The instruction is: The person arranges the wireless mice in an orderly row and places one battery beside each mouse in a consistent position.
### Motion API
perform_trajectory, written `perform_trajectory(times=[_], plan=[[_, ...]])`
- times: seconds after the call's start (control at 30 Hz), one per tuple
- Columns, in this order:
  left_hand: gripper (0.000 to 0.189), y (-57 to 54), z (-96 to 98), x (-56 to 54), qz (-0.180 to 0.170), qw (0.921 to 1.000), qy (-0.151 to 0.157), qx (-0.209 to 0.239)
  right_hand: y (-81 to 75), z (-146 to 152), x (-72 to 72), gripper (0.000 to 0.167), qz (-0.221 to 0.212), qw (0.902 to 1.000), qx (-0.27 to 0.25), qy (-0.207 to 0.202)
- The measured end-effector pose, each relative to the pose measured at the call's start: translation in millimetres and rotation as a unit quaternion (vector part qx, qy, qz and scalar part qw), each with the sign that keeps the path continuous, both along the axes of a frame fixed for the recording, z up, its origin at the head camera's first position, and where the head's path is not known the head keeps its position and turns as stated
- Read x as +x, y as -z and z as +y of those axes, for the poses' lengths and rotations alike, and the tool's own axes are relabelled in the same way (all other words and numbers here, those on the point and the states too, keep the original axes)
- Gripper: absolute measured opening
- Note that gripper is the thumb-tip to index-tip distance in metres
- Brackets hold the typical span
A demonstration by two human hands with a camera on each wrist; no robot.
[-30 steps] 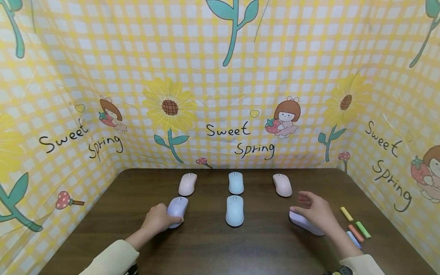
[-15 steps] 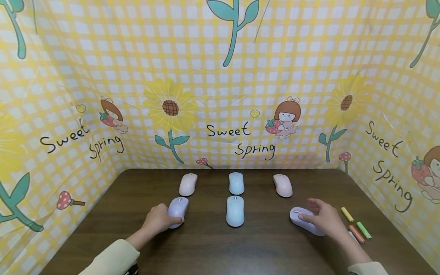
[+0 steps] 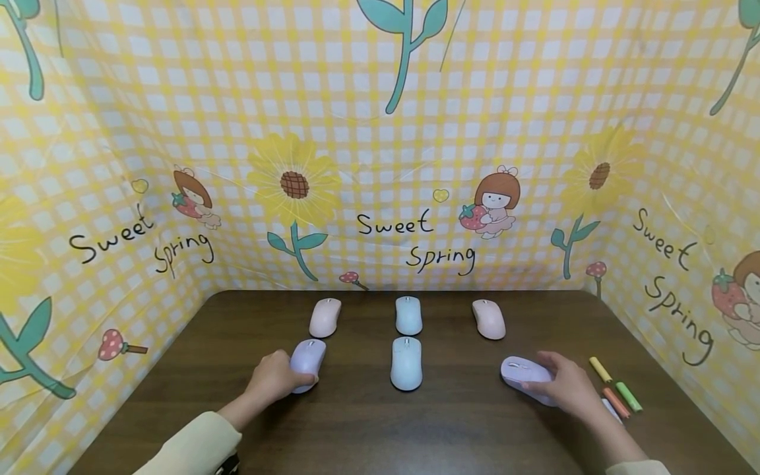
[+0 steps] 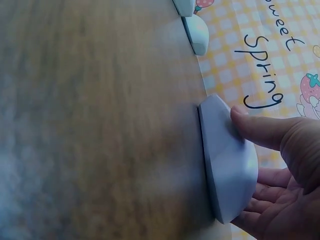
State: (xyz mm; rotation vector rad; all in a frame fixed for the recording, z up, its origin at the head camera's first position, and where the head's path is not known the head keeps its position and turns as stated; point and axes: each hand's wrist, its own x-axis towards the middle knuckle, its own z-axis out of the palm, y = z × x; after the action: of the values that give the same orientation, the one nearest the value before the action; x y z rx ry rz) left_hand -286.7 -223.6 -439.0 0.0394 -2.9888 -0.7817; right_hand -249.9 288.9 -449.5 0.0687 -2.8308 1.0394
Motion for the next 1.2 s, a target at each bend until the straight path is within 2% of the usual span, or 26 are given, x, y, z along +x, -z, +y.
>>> perform_trajectory(times=[0.17,0.47,1.03,1.2], plan=[[0.055,0.6,-0.3,-0.1,0.004,1.0000,-0.001,0.000,0.1,0.6,3.2,0.081,-0.018,0.9998,0.012,0.004],[0.054,0.5,-0.4,0.3,0.002,1.0000,-0.005,0.003,2.3,1.4,3.7,0.082,-0.020,0.9995,0.022,0.005],[0.054,1.1,0.4,1.7,0.007,1.0000,-0.004,0.001,3.8,2.5,4.3,0.078,-0.012,0.9994,0.030,0.013],[0.054,0.1,0.6,1.3,0.009,1.0000,-0.003,0.003,-0.7,-2.8,3.0,0.076,-0.004,0.9992,0.035,0.021]])
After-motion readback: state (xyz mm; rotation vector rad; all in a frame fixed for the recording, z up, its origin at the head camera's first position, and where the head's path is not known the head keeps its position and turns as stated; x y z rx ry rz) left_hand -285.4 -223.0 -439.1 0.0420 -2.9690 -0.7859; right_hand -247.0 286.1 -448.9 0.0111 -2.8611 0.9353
